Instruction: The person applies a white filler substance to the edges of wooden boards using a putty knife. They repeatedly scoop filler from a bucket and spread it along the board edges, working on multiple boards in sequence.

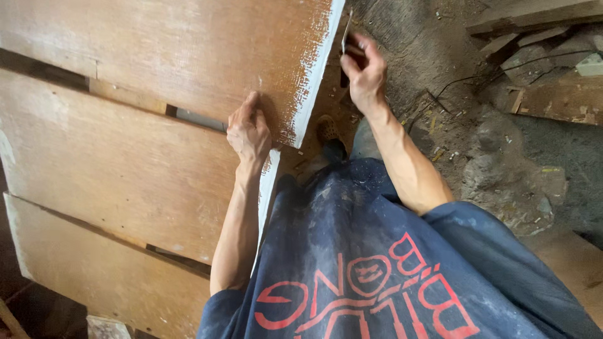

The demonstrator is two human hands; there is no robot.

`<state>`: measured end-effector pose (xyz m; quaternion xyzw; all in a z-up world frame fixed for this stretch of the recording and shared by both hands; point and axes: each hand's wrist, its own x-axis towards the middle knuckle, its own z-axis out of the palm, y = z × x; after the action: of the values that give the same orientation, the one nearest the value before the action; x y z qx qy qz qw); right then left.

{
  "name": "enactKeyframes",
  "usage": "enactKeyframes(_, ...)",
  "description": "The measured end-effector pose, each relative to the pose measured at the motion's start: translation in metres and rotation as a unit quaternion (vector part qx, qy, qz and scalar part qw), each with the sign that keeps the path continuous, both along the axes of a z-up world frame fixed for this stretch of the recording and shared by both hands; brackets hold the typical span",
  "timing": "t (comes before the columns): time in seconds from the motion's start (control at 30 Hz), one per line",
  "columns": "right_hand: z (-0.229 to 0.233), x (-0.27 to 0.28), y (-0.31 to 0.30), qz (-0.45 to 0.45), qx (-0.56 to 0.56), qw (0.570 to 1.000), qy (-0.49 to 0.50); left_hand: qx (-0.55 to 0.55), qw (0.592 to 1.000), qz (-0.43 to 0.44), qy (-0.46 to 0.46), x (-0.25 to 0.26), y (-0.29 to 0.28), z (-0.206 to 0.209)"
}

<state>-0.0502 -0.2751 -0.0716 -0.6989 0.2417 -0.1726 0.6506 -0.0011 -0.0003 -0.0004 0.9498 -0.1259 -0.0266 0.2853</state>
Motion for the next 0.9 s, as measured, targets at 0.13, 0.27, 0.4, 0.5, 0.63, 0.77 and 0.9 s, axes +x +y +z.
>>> enactKeyframes(0.13, -0.011, 0.020, 0.002, 0.004, -0.071, 0.996, -0.058, -0.012, 1.000, 0.006, 0.005, 0.001, -0.001, 0.000)
enactKeyframes(0.27, -0.022, 0.002, 0.024, 0.028, -0.005, 0.999, -0.030, -0.019, 1.000, 0.003, -0.008, -0.002, -0.001, 0.001)
enactKeyframes(0.4, -0.021, -0.011, 0.020, 0.000, 0.030, 0.999, 0.034, -0.020, 1.000, 0.009, 0.004, 0.001, -0.002, 0.004)
enactKeyframes(0.5, -0.024, 0.003, 0.003, 0.008, -0.016, 1.000, 0.008, -0.016, 1.000, 0.002, -0.008, -0.001, -0.003, 0.003)
enactKeyframes(0.63, -0.036, 0.015, 0.013, -0.012, -0.080, 0.995, -0.051, -0.005, 1.000, 0.011, -0.002, -0.003, -0.003, 0.003)
enactKeyframes(0.77, -0.037, -0.011, 0.034, 0.040, 0.006, 0.999, -0.010, 0.008, 1.000, 0.007, 0.007, -0.001, -0.005, 0.004)
enactKeyframes(0.9, -0.025, -0.003, 0.005, 0.008, -0.018, 1.000, -0.004, 0.009, 1.000, -0.001, -0.002, -0.001, -0.005, 0.004)
